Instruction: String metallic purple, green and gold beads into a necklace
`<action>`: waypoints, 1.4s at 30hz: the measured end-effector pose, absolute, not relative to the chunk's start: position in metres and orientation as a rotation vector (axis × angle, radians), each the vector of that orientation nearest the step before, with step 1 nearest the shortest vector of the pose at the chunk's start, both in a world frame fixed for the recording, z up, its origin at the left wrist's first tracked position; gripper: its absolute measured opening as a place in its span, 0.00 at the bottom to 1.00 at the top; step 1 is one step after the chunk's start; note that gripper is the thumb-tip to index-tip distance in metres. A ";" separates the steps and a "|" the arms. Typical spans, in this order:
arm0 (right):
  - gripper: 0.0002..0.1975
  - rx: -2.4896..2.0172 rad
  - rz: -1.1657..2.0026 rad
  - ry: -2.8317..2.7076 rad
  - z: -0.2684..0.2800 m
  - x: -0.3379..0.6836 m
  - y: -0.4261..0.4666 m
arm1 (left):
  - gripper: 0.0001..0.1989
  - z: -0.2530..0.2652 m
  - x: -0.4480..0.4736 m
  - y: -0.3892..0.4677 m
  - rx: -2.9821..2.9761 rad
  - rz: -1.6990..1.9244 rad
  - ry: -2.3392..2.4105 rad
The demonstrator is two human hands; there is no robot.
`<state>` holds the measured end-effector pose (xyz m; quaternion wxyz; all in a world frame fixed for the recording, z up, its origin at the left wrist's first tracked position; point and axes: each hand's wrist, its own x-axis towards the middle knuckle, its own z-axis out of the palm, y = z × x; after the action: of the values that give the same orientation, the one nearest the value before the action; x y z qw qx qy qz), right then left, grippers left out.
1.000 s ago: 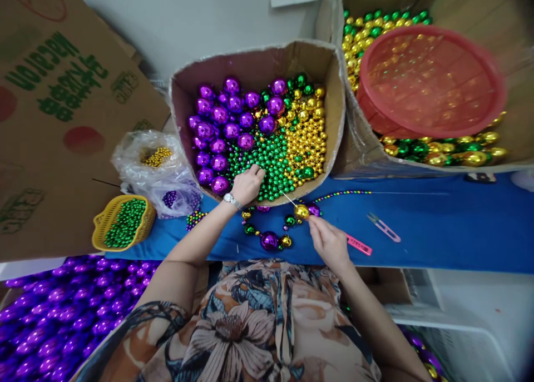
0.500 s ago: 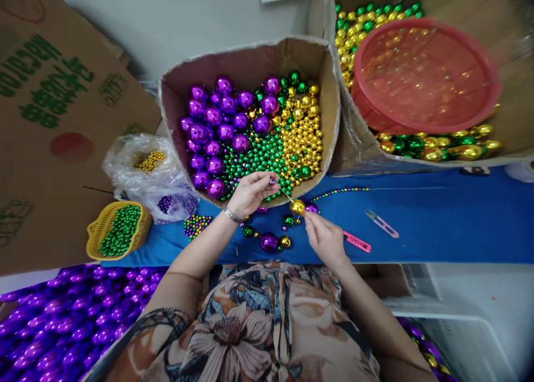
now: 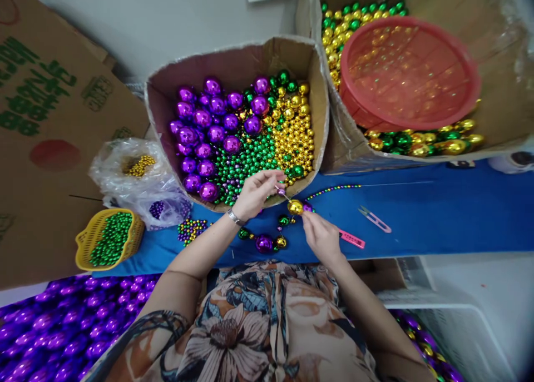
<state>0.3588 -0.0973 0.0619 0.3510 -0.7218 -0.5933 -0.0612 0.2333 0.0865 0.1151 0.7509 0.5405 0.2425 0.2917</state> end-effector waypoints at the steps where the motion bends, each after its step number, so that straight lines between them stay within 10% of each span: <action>1: 0.11 -1.864 -0.127 -1.496 0.061 0.360 -0.099 | 0.19 0.114 0.239 0.089 1.199 0.649 0.540; 11: 0.09 -1.875 -0.134 -1.382 0.066 0.370 -0.107 | 0.17 0.086 0.312 0.115 2.688 0.418 0.489; 23: 0.11 -1.915 -0.109 -1.420 0.057 0.369 -0.105 | 0.08 0.110 0.265 0.098 0.707 0.538 0.650; 42: 0.11 -1.981 -0.273 -1.524 0.058 0.367 -0.104 | 0.16 0.110 0.253 0.087 0.672 0.587 0.716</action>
<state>0.3671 -0.1040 0.0579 0.3083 -0.7495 -0.5766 -0.1034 0.2529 0.0874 0.1095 0.8409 0.3181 0.3386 0.2778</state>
